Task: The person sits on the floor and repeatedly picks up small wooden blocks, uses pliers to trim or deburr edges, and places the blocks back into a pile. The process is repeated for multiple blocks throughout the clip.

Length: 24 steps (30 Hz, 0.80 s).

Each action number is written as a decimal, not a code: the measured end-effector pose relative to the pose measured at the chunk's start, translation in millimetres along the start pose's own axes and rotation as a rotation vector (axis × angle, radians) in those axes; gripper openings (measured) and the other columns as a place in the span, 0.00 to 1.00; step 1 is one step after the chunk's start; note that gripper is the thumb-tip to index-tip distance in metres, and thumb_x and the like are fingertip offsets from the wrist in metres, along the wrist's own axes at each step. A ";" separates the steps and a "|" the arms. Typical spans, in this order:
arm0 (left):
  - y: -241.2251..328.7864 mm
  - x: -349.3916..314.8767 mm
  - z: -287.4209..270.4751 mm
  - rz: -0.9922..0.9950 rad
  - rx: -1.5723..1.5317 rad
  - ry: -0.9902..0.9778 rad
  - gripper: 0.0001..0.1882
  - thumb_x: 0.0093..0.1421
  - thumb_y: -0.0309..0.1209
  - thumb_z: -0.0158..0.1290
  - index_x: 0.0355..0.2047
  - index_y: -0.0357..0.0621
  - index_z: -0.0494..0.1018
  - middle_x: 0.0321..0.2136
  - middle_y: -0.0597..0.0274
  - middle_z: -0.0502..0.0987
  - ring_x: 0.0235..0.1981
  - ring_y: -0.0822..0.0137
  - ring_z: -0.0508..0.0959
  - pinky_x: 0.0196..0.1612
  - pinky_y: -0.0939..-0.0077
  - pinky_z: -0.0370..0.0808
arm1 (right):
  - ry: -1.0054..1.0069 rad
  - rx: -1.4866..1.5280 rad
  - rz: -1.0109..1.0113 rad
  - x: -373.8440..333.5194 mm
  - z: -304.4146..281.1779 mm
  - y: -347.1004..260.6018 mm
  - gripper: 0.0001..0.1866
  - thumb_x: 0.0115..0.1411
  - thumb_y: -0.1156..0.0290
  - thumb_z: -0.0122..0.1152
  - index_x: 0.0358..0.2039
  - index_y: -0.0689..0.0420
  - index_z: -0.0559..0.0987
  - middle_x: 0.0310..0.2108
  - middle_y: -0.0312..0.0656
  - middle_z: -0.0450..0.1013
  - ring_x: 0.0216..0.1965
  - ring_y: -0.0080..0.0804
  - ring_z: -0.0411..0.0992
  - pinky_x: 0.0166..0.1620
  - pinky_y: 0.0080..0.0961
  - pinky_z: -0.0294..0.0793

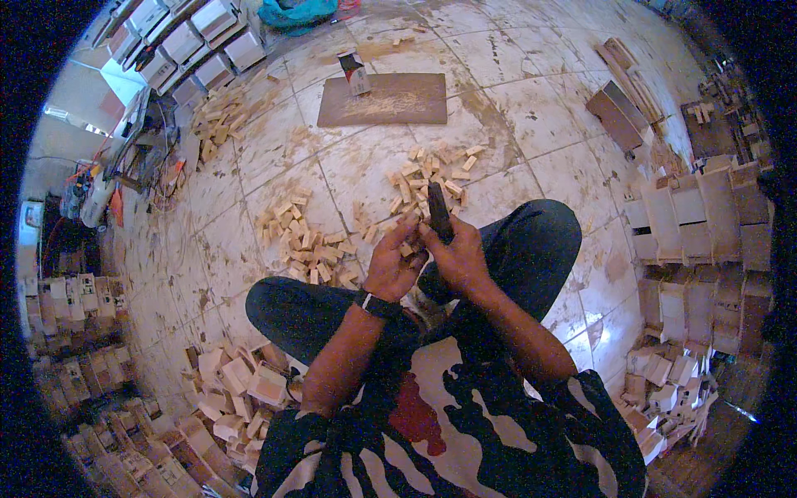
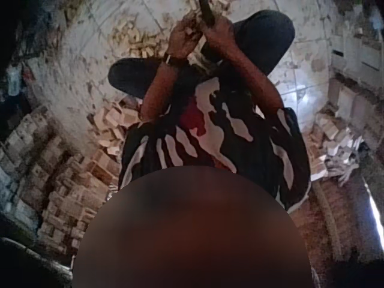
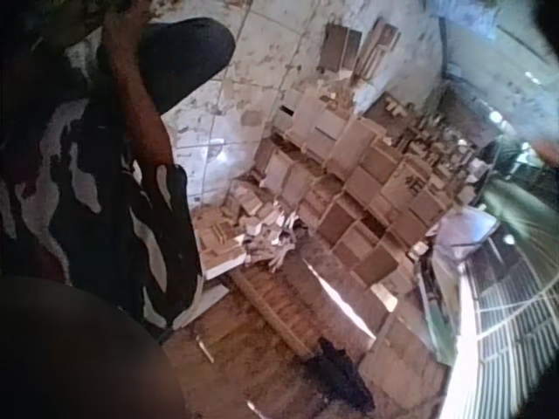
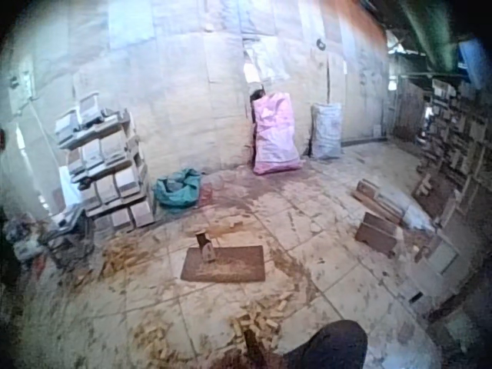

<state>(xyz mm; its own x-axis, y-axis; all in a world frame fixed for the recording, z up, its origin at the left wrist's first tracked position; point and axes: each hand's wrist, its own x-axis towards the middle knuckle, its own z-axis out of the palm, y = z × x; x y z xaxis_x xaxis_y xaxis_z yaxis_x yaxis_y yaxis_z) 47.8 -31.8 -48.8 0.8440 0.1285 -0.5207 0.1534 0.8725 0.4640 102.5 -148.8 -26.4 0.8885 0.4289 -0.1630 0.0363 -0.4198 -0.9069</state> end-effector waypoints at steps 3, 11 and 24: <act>-2.9 -1.2 -4.2 0.072 0.124 -0.015 0.08 0.60 0.37 0.50 0.35 0.49 0.69 0.26 0.71 0.72 0.26 0.76 0.70 0.24 0.84 0.66 | -0.040 0.035 -0.018 -1.1 3.4 1.6 0.12 0.57 0.67 0.58 0.36 0.63 0.77 0.25 0.42 0.76 0.28 0.26 0.74 0.33 0.25 0.72; -1.9 -11.7 -8.3 -0.004 -0.174 0.102 0.12 0.61 0.43 0.46 0.36 0.48 0.67 0.23 0.69 0.68 0.24 0.73 0.69 0.22 0.79 0.63 | -0.033 -0.025 -0.010 -11.0 -4.5 -8.5 0.11 0.55 0.67 0.59 0.30 0.64 0.77 0.22 0.39 0.74 0.23 0.22 0.69 0.29 0.24 0.69; 8.1 -12.6 -27.0 0.098 -0.115 0.195 0.18 0.64 0.49 0.37 0.34 0.50 0.67 0.24 0.68 0.70 0.24 0.71 0.70 0.24 0.76 0.63 | -0.259 -0.146 0.035 -40.7 -14.9 -22.5 0.12 0.54 0.66 0.59 0.29 0.64 0.76 0.19 0.40 0.72 0.22 0.23 0.68 0.29 0.27 0.69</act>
<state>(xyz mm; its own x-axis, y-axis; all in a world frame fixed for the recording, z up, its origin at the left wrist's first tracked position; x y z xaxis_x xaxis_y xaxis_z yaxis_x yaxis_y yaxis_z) 24.5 -13.6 -57.8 0.7349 0.2945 -0.6109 0.0064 0.8978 0.4404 72.3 -168.7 6.4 0.7449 0.5939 -0.3039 0.0897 -0.5406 -0.8365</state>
